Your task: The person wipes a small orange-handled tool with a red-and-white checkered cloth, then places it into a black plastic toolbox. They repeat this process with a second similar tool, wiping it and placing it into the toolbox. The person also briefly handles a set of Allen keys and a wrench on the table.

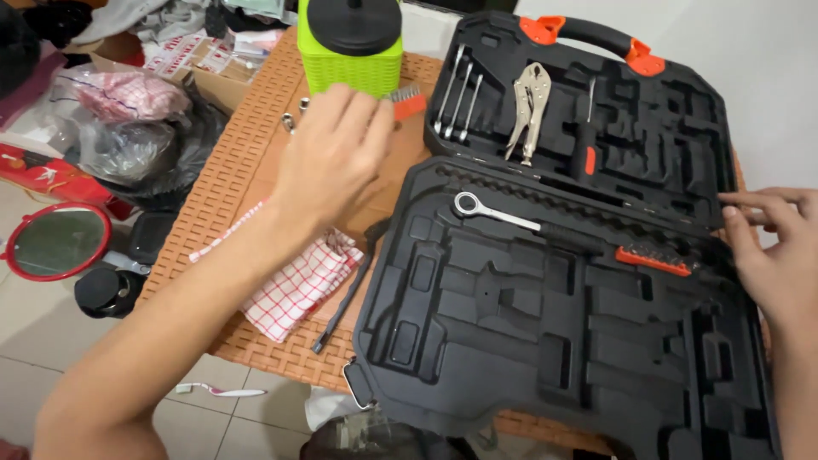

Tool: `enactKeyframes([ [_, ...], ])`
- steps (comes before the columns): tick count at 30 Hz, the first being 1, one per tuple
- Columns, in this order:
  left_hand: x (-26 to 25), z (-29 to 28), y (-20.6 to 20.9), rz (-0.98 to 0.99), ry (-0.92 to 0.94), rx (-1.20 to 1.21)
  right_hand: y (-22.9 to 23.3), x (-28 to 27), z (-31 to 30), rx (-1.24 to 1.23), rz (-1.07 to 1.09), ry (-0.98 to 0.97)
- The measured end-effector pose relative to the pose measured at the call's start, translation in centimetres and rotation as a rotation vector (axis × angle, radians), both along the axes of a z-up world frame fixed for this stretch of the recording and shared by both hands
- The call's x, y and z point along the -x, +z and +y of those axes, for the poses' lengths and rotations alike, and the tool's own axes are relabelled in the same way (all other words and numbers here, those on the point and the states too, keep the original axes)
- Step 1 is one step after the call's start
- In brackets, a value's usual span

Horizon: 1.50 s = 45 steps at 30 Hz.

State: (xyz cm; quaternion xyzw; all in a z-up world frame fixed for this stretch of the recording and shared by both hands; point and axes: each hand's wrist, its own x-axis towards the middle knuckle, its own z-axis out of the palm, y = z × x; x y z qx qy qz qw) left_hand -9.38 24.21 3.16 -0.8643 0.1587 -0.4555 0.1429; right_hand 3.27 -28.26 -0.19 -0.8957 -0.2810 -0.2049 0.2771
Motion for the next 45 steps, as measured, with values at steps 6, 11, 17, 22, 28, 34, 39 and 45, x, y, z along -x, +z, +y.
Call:
enactKeyframes([
  [6, 3.1, 0.4, 1.8, -0.181, -0.272, 0.012, 1.5, 1.6, 1.2, 0.045, -0.055, -0.039],
  [11, 2.4, -0.4, 0.3, -0.215, -0.466, 0.098, 1.9, 2.1, 1.4, 0.038, -0.07, -0.066],
  [17, 3.9, -2.2, 1.8, -0.18, -0.579, 0.071, 2.0, 1.6, 1.5, -0.105, 0.039, -0.087],
  [22, 4.2, -4.1, 3.6, -0.151, -0.704, 0.066, 2.8, 2.2, 1.8, -0.329, 0.191, -0.099],
  [28, 2.7, -5.7, 3.9, -0.133, -0.782, 0.01, 3.2, 2.1, 1.5, -0.361, 0.192, 0.03],
  [34, 1.7, -7.5, 0.1, -0.148, -0.847, -0.038, 3.7, 3.0, 1.4, -0.55, 0.244, 0.113],
  [39, 4.0, -10.3, 2.0, 0.049, -0.99, -0.042, 7.5, 5.9, 3.5, 0.018, 0.42, 0.582],
  [45, 4.7, -11.4, 4.1, 0.092, -0.961, -0.104, 10.9, 10.2, 9.2, 0.336, 0.452, 0.675],
])
